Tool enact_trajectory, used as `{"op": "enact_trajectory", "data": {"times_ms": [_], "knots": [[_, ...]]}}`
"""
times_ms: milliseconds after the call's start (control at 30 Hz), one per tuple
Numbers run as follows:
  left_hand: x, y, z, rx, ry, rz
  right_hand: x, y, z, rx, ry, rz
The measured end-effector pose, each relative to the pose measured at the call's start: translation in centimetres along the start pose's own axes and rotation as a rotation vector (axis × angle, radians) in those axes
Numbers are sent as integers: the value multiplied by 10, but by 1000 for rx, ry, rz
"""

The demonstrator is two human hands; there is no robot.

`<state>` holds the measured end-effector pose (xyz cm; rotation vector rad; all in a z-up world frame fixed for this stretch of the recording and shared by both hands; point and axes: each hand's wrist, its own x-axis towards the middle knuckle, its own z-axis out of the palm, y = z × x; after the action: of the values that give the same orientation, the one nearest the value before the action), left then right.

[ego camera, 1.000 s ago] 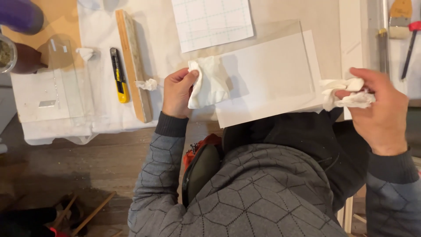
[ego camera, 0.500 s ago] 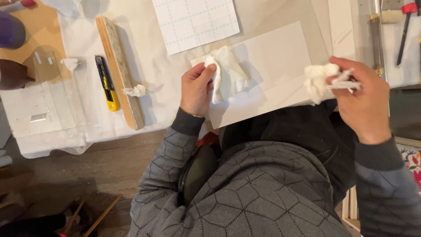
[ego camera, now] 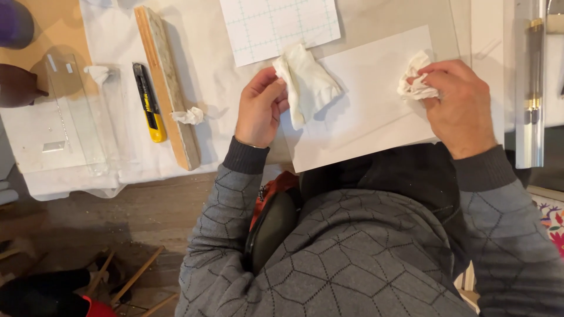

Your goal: Prepare a picture frame by cleaning the glass and cutting spacers.

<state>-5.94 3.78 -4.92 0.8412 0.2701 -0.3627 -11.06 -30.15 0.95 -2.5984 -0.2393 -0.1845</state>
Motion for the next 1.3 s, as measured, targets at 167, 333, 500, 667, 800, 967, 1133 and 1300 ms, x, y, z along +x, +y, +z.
{"op": "enact_trajectory", "data": {"times_ms": [167, 333, 500, 667, 800, 967, 1133, 1300], "knots": [[14, -14, -23, -143, -141, 37, 2, 2, -6, -57, -20, -38], [9, 0, -7, -154, -92, 28, 6, -11, -8, 45, -22, -21], [14, -4, -14, -23, -146, -22, 1, -14, -10, -18, -12, -25], [20, -8, -9, 253, -154, -67, 2, -21, -12, -132, -2, -62], [14, -4, 6, 421, -105, -76, -1, -19, 2, -33, 28, -15], [8, -3, 18, 507, -63, -38, 1, -59, 27, -35, 9, -71], [6, -6, 20, 623, 6, 12, -1, -111, 34, 120, -152, -308], [3, -5, 28, 701, 47, 46, 2, -57, 24, -33, -125, -215]]}}
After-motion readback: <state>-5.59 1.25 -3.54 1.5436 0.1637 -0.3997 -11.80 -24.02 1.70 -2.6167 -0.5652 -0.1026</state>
